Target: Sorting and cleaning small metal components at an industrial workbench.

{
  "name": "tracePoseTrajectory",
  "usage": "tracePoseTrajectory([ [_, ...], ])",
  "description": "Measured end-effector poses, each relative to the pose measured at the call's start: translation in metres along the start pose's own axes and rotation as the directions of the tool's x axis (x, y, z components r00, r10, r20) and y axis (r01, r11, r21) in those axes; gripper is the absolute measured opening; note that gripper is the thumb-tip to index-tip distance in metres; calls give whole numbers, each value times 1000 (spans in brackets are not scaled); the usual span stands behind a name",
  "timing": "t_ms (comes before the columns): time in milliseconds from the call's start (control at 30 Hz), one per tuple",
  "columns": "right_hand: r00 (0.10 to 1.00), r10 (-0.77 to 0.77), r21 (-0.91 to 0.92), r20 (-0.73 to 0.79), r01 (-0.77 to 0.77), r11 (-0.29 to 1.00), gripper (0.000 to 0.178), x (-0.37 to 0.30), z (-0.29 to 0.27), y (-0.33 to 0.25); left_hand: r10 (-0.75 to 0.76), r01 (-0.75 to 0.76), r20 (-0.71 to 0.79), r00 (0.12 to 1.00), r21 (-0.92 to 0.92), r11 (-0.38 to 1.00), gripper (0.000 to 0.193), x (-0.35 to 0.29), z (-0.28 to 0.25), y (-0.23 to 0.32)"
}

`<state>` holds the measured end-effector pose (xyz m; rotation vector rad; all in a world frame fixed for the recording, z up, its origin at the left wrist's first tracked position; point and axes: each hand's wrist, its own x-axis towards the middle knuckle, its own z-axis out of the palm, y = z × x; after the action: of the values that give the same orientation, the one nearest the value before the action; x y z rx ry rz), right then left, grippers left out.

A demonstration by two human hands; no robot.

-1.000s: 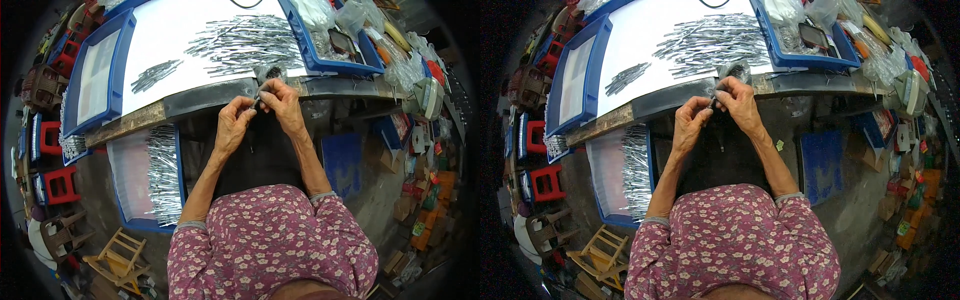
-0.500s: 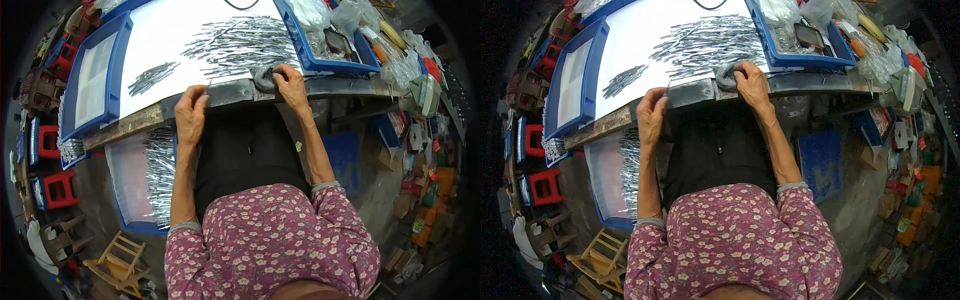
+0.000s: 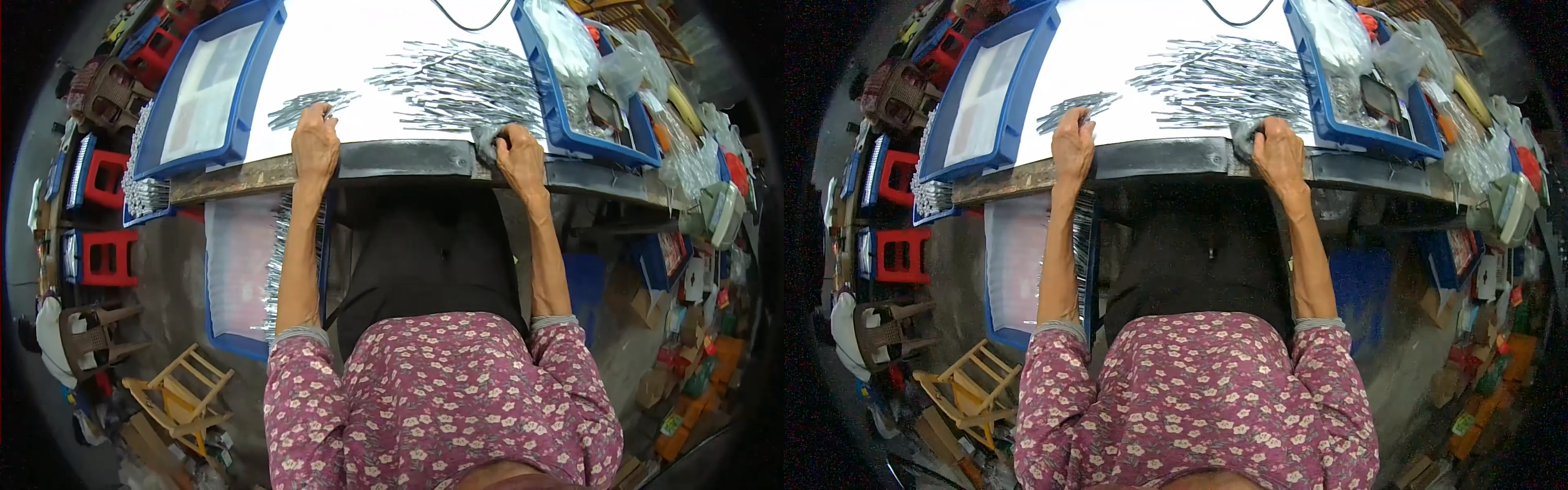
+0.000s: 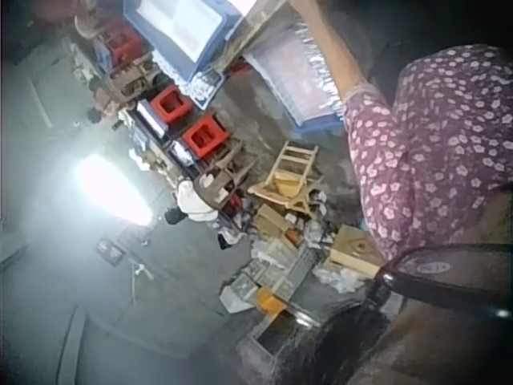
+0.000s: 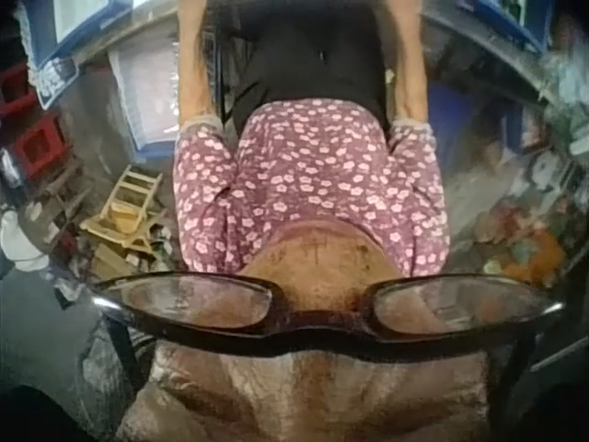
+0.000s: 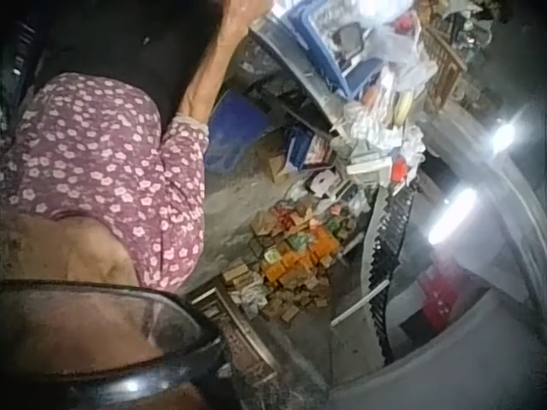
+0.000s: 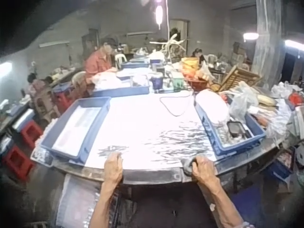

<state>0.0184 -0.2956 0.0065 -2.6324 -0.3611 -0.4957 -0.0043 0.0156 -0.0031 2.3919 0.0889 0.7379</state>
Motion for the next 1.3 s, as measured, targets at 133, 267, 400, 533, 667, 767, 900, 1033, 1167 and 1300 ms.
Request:
tracePoseTrajectory([
  [133, 1000, -22, -10, -22, 22, 1000, 15, -1, 2, 3, 33, -34, 8, 999, 151, 988, 20, 10, 5, -12],
  [267, 998, 68, 179, 3, -68, 982, 16, -2, 2, 10, 61, -59, 0, 998, 218, 974, 20, 17, 12, -19],
  [400, 984, 178, 408, 16, -169, 897, 15, -3, 5, 13, 86, -88, 19, 996, 235, 968, 20, 18, 15, -18],
  [533, 976, 213, 593, -37, -150, 791, 12, -5, 2, 10, 105, -116, 53, 993, 270, 956, 19, 14, 17, -13],
  [667, 961, 269, 709, 58, -229, 667, 8, -8, -1, 18, 75, -88, 68, 995, 199, 976, 19, 14, 13, -10],
  [767, 936, 317, 766, 155, -316, 559, 6, -9, -12, 8, 70, -75, 33, 997, 180, 981, 19, 13, 4, -17],
  [900, 912, 361, 800, 197, -362, 478, 6, -10, -12, 9, 56, -63, 36, 998, 223, 973, 19, 6, -3, -23],
  [1033, 923, 356, 817, 148, -317, 482, 5, -10, -6, 13, 44, -51, 48, 998, 144, 988, 18, 7, -1, -25],
  [1167, 920, 367, 873, 136, -286, 396, 3, -10, -5, 14, 38, -59, 111, 993, 195, 979, 13, 10, 4, -23],
  [1300, 916, 373, 930, 144, -254, 264, 4, -12, -7, 17, 96, -121, 124, 988, 207, 971, 12, 8, 9, -11],
])
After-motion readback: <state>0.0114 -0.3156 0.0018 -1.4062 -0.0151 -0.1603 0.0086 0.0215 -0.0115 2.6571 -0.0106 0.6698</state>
